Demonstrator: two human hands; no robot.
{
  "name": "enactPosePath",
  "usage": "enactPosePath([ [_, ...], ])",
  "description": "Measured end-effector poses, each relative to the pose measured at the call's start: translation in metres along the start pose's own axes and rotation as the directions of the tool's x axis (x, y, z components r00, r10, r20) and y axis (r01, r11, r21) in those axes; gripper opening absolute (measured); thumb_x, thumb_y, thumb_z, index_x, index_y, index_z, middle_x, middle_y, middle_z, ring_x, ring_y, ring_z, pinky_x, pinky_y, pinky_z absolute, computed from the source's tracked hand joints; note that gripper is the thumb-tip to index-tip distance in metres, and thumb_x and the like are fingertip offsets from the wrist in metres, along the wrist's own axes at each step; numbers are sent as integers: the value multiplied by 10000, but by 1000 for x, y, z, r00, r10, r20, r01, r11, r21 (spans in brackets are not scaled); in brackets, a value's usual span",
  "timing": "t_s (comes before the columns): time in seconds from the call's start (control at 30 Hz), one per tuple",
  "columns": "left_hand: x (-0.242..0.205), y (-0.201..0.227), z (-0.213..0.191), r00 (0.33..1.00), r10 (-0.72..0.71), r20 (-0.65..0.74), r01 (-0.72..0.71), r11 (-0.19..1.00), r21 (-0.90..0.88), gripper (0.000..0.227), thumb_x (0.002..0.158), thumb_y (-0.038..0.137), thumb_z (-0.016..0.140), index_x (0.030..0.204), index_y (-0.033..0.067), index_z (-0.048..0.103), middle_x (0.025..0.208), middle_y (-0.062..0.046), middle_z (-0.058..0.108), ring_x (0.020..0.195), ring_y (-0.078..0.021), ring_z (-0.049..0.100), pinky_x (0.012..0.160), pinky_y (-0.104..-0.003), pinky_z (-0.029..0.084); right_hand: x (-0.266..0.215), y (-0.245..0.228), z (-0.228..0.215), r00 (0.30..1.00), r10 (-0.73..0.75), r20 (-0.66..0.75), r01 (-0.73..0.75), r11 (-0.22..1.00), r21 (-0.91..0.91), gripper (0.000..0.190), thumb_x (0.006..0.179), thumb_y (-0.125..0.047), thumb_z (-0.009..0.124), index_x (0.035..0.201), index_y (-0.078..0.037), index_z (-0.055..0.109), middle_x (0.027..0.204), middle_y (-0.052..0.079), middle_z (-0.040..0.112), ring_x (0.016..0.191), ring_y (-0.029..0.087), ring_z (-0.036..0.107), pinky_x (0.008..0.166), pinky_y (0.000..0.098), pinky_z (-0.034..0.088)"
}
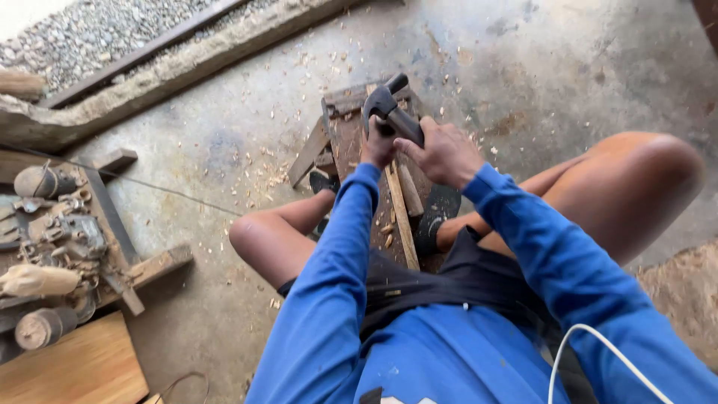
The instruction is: Carving a groove into a piece of wood using a hammer and chisel.
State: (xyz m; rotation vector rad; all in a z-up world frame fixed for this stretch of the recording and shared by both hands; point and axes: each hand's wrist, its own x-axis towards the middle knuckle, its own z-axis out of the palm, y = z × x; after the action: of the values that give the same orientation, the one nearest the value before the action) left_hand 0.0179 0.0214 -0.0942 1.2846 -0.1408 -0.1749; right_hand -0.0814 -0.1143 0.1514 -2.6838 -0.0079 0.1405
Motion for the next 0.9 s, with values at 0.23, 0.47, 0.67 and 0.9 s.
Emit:
enactPosePath([
  [0.23, -25, -3, 4, 1000, -11, 13, 8, 969, 246, 300, 881, 130, 831, 1118, 22, 684, 990, -72, 738, 891, -144, 670, 818, -325, 582, -45, -38, -30, 942, -46, -333, 229, 813, 535, 430, 1035, -435, 615, 1122, -18, 559, 837, 242, 676, 744, 388, 697, 667, 484, 522],
  [0.47, -16, -3, 3, 859, 512, 22, -433, 704, 563, 501, 779, 45, 834, 1218, -30, 606, 1108, -124, 660, 999, -191, 623, 832, -347, 538, -43, 2, 3, 982, -119, -144, 149, 965, 218, 508, 1013, -454, 671, 1271, -25, 583, 828, 229, 687, 795, 401, 685, 681, 459, 511],
  [0.67, -68, 40, 22, 997, 73, 15, -74, 953, 293, 261, 876, 136, 820, 1046, 43, 645, 895, -38, 689, 835, -99, 666, 742, -290, 599, -74, -24, -18, 993, 61, -101, -34, 968, 249, 560, 983, -596, 589, 1091, -46, 587, 744, 247, 653, 696, 411, 647, 632, 513, 508],
  [0.9, -27, 31, 14, 939, 321, 126, -340, 807, 483, 359, 780, 19, 774, 1117, 43, 654, 953, -49, 713, 849, -148, 684, 790, -299, 568, -78, 5, 23, 997, 77, -20, -74, 992, 102, 535, 995, -593, 627, 1045, -60, 612, 700, 183, 642, 664, 374, 698, 554, 425, 467],
])
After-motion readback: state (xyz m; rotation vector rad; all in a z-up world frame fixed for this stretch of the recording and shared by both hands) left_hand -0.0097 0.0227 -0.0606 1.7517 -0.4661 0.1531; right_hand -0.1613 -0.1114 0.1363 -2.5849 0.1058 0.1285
